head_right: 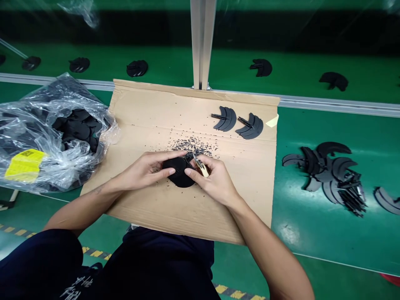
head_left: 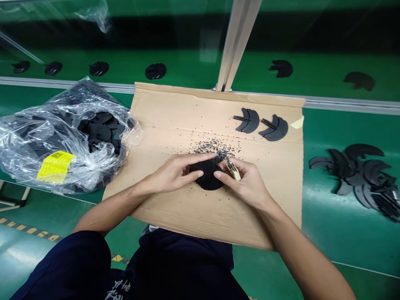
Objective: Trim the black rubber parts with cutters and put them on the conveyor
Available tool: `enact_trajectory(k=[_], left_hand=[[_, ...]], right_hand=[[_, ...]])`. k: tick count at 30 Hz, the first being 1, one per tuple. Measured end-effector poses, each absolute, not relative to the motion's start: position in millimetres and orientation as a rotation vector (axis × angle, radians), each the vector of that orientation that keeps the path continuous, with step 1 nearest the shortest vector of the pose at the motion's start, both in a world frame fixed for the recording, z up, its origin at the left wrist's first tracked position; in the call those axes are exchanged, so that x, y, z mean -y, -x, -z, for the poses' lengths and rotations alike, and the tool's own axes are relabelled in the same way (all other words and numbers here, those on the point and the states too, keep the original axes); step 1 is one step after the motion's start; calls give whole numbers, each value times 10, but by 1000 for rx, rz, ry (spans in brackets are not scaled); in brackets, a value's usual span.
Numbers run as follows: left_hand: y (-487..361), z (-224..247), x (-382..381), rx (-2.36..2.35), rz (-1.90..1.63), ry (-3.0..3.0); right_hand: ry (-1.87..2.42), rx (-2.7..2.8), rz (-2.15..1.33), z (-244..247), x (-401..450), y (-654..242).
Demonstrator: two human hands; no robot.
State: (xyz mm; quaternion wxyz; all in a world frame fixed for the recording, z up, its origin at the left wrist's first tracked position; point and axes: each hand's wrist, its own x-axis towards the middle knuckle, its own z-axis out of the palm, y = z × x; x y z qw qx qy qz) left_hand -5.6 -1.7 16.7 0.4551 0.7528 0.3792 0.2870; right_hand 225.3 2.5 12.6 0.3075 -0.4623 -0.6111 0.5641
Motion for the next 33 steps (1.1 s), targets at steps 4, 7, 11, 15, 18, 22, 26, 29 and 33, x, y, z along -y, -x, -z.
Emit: enact_trajectory(k=[4, 7, 11, 15, 18, 22, 26, 29, 33], left_hand=[[48, -209, 42, -939, -700, -1972], [41, -263, 73, -940, -643, -2081], [35, -274, 98, -926, -593, -2189], [45, -202, 71, -896, -806, -2134], [56, -160, 47, -875, -982, -2082], [50, -142, 60, -887, -1019, -2152], [33, -129, 91, -924, -993, -2274], [22, -129, 95, -922, -1023, -2255], [10, -159, 82, -909, -1118, -2028]], right_hand=[[1247, 1746, -1344, -151, 9, -2240], [1226, 1874, -1187, -150, 38, -2234], [1109, 1997, -1057, -115, 54, -2242], [1025, 1989, -946, -83, 59, -2254], [995, 1943, -929, -75, 72, -2249], [1002, 1915, -956, -68, 88, -2236], [971, 1965, -965, -70, 77, -2235], [918, 2007, -910, -85, 71, -2238], [825, 2052, -752, -97, 85, -2236]])
